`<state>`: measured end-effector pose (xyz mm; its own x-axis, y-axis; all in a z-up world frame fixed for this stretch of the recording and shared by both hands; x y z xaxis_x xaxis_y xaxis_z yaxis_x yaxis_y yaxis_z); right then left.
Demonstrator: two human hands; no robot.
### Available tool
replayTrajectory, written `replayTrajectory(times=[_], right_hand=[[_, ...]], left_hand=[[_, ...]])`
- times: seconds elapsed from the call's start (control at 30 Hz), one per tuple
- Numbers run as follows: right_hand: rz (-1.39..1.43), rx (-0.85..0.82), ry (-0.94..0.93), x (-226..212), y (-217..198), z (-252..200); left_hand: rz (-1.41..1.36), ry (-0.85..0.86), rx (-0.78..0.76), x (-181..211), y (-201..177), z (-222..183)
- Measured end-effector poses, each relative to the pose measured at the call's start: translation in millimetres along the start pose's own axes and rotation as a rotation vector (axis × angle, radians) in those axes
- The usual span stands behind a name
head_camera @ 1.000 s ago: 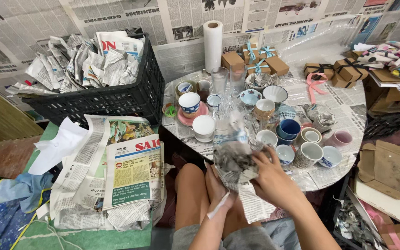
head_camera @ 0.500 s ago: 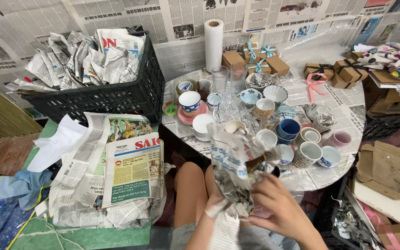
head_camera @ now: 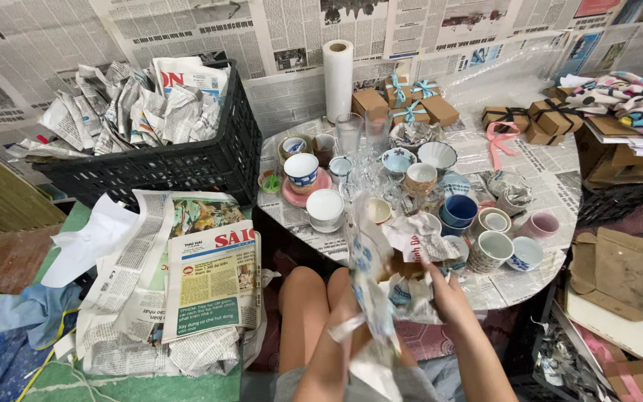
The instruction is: The person sits on the floor and wraps various ceramic cups and bowls with newspaper. They pick up each item, fold newspaper around it, and place the wrapped item into a black plastic crate. The person handles multiple cups and bowls one at a time.
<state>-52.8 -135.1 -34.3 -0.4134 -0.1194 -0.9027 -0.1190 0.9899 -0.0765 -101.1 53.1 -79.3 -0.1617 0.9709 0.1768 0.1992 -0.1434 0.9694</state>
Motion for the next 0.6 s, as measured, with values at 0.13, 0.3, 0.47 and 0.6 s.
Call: replayTrajectory(times=[0.13, 0.3, 0.47, 0.6], right_hand=[[0.238, 0.006, -0.133, -3.2, 10.1, -1.3], [0.559, 0.187, -0.275, -6.3, 18.3, -8.3], [0.669, 0.294, -0.46, 22.6, 32.8, 11.4], [0.48, 0.412, -0.412, 56.9, 36.5, 22.3]], left_hand=[[0.033, -0.012, -0.006, -3.7, -4.4, -0.3], [0.117, -0.025, 0.006, -17.0, -8.7, -5.8], [0.36, -0.089, -0.017, -38.0, 5.3, -32.8], [0.469, -0.094, -0.287, -41.1, 23.3, -36.5]])
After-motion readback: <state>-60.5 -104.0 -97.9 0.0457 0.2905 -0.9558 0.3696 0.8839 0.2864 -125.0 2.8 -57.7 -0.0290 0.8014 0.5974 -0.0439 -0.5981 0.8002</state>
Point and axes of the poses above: each hand's wrist, its own z-axis towards the middle knuckle, its own y-axis out of the palm, x = y × z, the point moved 2 cm from there along z, towards the middle knuckle, and after that the axes turned 12 degrees about -z, right-handed, at the moved point
